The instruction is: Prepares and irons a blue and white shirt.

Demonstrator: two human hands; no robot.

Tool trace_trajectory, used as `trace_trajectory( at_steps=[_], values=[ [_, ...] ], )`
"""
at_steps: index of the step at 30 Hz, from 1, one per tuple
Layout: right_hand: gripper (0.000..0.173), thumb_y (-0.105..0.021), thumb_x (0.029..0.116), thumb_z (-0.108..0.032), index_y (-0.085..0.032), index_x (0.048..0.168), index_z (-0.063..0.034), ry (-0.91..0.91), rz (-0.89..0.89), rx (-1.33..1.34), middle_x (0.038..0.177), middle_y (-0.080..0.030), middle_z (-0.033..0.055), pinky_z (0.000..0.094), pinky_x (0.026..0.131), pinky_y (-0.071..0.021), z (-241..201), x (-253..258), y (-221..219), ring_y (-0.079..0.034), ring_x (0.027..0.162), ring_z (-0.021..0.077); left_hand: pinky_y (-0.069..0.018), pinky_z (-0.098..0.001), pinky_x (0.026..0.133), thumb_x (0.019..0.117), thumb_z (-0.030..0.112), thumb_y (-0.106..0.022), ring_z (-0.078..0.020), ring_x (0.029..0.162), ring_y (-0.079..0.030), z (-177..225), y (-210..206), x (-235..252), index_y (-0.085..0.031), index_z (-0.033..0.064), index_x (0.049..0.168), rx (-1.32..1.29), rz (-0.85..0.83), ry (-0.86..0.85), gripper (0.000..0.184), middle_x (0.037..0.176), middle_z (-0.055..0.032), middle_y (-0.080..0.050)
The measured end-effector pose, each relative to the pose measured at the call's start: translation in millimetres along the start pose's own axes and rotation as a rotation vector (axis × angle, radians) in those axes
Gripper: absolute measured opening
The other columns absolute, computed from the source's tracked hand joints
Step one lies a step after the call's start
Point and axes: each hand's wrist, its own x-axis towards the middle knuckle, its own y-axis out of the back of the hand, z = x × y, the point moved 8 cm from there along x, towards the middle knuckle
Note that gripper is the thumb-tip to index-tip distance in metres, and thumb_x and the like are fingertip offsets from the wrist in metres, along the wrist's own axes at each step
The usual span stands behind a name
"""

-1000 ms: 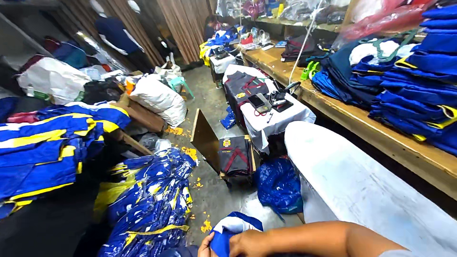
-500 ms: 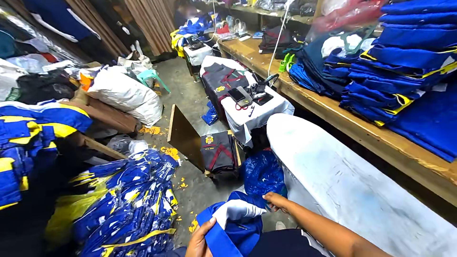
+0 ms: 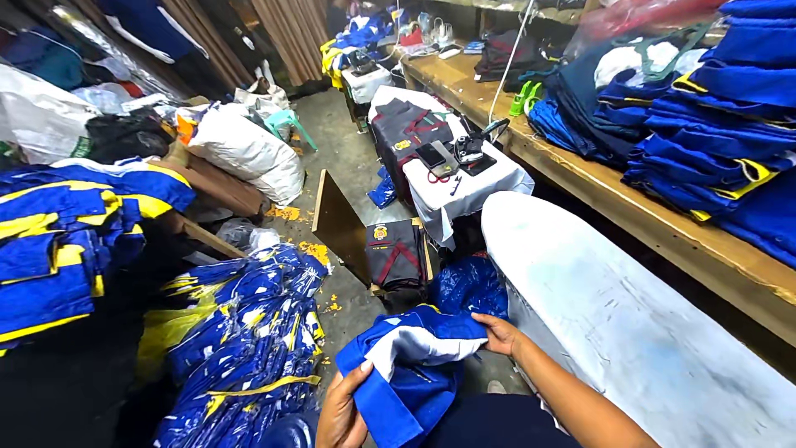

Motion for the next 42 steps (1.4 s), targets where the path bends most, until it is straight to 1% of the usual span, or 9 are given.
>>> trace_trajectory(
  at_steps=[4, 8, 10, 12, 18, 23, 27, 32, 42],
  values=[
    [0.022, -0.042, 0.1053, -0.015, -0.063, 0.107, -0.0065, 0.218, -0.013, -0.112, 0.094, -0.074, 0.0035, 0.0351, 0.084, -0.0599, -74, -26, -7, -0.071, 0.089, 0.0142, -0.0647, -0.0296, 0.072, 0.0875, -0.003, -0.055, -0.0114, 0.077, -0.076, 21, 9, -2, -0.064, 0.0083, 0.103, 0.103, -0.006, -0.089, 0.021, 0.086, -0.0059, -0.078],
    [0.017, -0.061, 0.0944, -0.029, -0.071, 0.090, -0.0166, 0.563, -0.117, 0.154, 0.085, -0.076, 0.0000, 0.0318, 0.076, -0.0624, -141, -72, -32, -0.073, 0.081, 0.0107, -0.0638, -0.0267, 0.078, 0.0784, 0.010, -0.082, -0.0079, 0.084, -0.076, 48, 8, -8, -0.067, 0.0126, 0.106, 0.230, -0.114, -0.227, 0.031, 0.092, -0.0011, -0.079],
    [0.034, -0.083, 0.0766, -0.047, -0.079, 0.099, -0.0223, 0.713, -0.287, 0.125, 0.096, -0.078, -0.0032, 0.0318, 0.083, -0.0622, -153, -85, -46, -0.074, 0.091, 0.0090, -0.0624, -0.0233, 0.082, 0.0745, 0.023, -0.089, -0.0044, 0.088, -0.075, 55, 6, -9, -0.072, 0.0180, 0.105, 0.289, -0.174, -0.283, 0.036, 0.096, 0.0028, -0.079],
    [0.041, -0.089, 0.0702, -0.041, -0.074, 0.103, -0.0211, 0.648, -0.259, -0.151, 0.096, -0.077, -0.0067, 0.0286, 0.082, -0.0616, -145, -88, -63, -0.073, 0.089, 0.0052, -0.0621, -0.0229, 0.082, 0.0776, 0.021, -0.087, -0.0039, 0.087, -0.074, 55, 11, -1, -0.073, 0.0181, 0.104, 0.343, -0.169, -0.300, 0.030, 0.095, 0.0035, -0.079],
    [0.019, -0.051, 0.1009, -0.013, -0.067, 0.110, -0.0072, 0.495, -0.094, -0.516, 0.095, -0.076, -0.0023, 0.0282, 0.086, -0.0603, -168, -89, -70, -0.072, 0.089, 0.0064, -0.0621, -0.0263, 0.082, 0.0966, -0.002, -0.048, -0.0059, 0.085, -0.074, 40, 55, 39, -0.064, 0.0068, 0.109, 0.486, -0.003, -0.258, 0.022, 0.091, 0.0025, -0.077],
    [0.021, -0.052, 0.0993, -0.017, -0.073, 0.096, -0.0161, 0.606, -0.160, -0.444, 0.086, -0.076, -0.0041, 0.0247, 0.074, -0.0606, -209, -116, -91, -0.071, 0.078, 0.0034, -0.0615, -0.0269, 0.086, 0.0940, 0.002, -0.058, -0.0064, 0.091, -0.074, 56, 32, 37, -0.068, 0.0114, 0.107, 0.422, -0.098, -0.346, 0.019, 0.097, 0.0022, -0.078],
    [0.021, -0.072, 0.0937, -0.043, -0.077, 0.109, -0.0286, 0.853, -0.447, -0.477, 0.098, -0.077, -0.0114, 0.0210, 0.080, -0.0605, -228, -142, -116, -0.071, 0.088, -0.0014, -0.0619, -0.0267, 0.085, 0.0839, 0.030, -0.083, -0.0058, 0.091, -0.074, 80, 4, 28, -0.070, 0.0200, 0.105, 0.296, -0.180, -0.445, 0.027, 0.097, 0.0041, -0.078],
    [0.020, -0.049, 0.1000, -0.016, -0.069, 0.101, -0.0136, 0.722, -0.083, -0.486, 0.089, -0.076, -0.0035, 0.0269, 0.077, -0.0622, -243, -109, -96, -0.072, 0.081, 0.0055, -0.0618, -0.0309, 0.084, 0.0993, -0.001, -0.046, -0.0098, 0.089, -0.072, 71, 4, 72, -0.055, 0.0049, 0.115, 0.420, -0.083, -0.303, 0.020, 0.095, -0.0001, -0.074],
    [0.018, -0.043, 0.1081, -0.011, -0.060, 0.112, -0.0092, 0.619, 0.011, -0.273, 0.093, -0.074, 0.0023, 0.0315, 0.079, -0.0626, -252, -73, -66, -0.073, 0.085, 0.0116, -0.0594, -0.0312, 0.084, 0.0988, -0.011, -0.046, -0.0106, 0.088, -0.071, 44, 16, 121, -0.061, 0.0075, 0.112, 0.392, -0.121, -0.174, 0.027, 0.097, -0.0012, -0.073]
  ],
)
